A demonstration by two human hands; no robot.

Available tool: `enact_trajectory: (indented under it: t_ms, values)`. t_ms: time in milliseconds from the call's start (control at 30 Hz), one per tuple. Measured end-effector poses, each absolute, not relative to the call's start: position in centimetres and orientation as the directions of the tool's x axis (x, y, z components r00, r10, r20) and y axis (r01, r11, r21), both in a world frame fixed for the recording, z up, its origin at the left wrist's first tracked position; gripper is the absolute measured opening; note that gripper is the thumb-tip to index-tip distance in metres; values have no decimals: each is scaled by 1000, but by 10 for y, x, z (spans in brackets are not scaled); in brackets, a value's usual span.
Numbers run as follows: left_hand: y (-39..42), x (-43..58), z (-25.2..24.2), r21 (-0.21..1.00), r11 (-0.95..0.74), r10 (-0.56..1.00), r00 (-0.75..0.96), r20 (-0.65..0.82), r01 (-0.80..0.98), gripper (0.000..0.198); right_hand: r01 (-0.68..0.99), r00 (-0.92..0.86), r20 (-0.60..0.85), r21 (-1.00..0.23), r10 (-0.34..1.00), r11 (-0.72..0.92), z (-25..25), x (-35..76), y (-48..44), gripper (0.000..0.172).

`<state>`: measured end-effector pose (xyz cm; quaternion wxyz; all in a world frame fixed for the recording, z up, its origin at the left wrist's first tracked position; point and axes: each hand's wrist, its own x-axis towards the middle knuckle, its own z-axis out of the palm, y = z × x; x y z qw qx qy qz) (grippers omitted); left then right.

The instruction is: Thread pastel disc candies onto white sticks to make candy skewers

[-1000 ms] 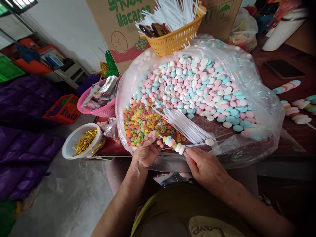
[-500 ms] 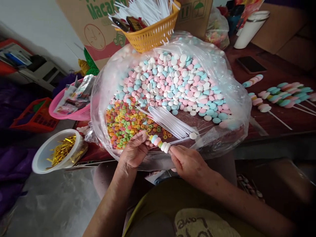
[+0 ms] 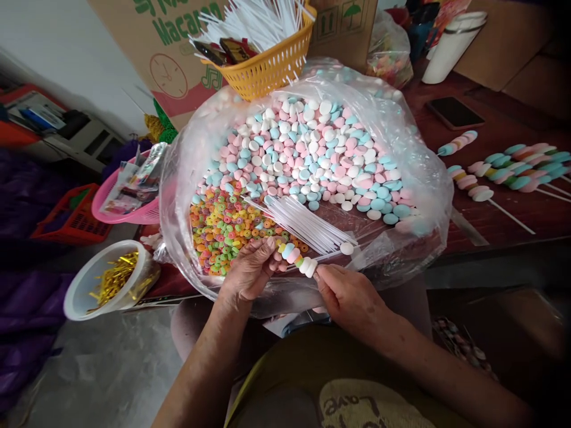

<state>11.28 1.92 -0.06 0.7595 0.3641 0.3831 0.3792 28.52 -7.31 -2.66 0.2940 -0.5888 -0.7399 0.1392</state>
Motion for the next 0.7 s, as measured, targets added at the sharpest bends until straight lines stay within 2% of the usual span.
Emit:
enact_trajectory:
  t_ms: [67, 133, 233, 333, 400, 467, 500, 567, 633, 700]
  values:
    - [17, 114, -3, 908, 345, 897, 368, -244, -237, 26, 776, -114, 250, -582, 962, 243, -25, 283, -72, 23]
    - [14, 121, -6, 928, 276, 930, 312, -192, -251, 20, 737, -81, 248, -637, 965, 225, -23, 280, -71, 23]
    - [12, 143, -6, 841, 415, 880, 387, -274, -348, 21, 639, -28, 271, -735, 962, 226, -27, 278, -71, 23]
    - [14, 171, 2, 812, 535, 775, 520, -361, -234, 22, 584, 47, 266, -789, 963, 190, -38, 298, -75, 25]
    - [16, 188, 5, 889, 439, 799, 510, -318, -133, 29, 593, 171, 265, -797, 949, 115, -42, 326, -75, 25]
    - [16, 205, 3, 964, 261, 868, 451, -210, -53, 41, 608, 324, 245, -794, 914, -3, -43, 358, -68, 22]
    - [16, 213, -2, 985, 173, 888, 434, -150, -15, 39, 636, 375, 224, -769, 899, -74, -42, 372, -62, 22]
    - [13, 228, -14, 999, 43, 895, 444, -48, 22, 27, 746, 408, 196, -635, 892, -202, -42, 392, -42, 21]
    - [12, 238, -26, 1000, -14, 873, 487, 11, 2, 29, 832, 397, 191, -489, 898, -264, -43, 400, -19, 19]
    - [15, 238, -32, 1000, -11, 872, 490, 20, -20, 28, 852, 398, 195, -440, 896, -282, -47, 401, 0, 14]
